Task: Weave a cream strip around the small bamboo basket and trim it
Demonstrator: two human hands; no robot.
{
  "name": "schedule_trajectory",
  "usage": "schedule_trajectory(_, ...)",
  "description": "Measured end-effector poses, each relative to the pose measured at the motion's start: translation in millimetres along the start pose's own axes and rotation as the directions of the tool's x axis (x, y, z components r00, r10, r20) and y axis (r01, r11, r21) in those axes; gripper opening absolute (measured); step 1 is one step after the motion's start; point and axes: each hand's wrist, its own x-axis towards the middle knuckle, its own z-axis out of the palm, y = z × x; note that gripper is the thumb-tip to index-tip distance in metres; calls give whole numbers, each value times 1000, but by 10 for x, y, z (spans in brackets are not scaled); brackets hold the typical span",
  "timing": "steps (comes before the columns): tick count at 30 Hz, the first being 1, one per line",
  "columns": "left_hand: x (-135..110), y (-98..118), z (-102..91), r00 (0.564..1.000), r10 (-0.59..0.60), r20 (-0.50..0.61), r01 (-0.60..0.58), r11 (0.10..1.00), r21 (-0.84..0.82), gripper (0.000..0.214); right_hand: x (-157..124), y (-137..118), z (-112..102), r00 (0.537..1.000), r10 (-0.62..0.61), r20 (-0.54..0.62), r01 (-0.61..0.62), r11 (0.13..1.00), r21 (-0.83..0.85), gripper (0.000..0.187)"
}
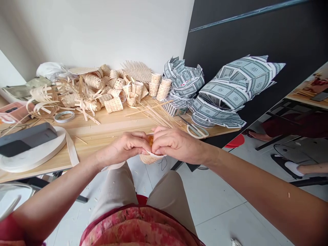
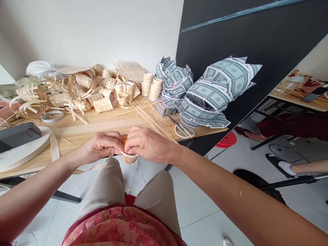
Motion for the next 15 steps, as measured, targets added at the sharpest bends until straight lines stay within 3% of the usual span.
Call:
schedule_trajectory(7,-3,32,-60,998,-9,64,8,1000,12,27,65,-95,-41,990,141,14,-135,969,-205,15)
schedule_trajectory(15,-20,91,-117,996,-11,88,8,999,32,34,132,-29,-89,991,63,121,-10,916,-400,23)
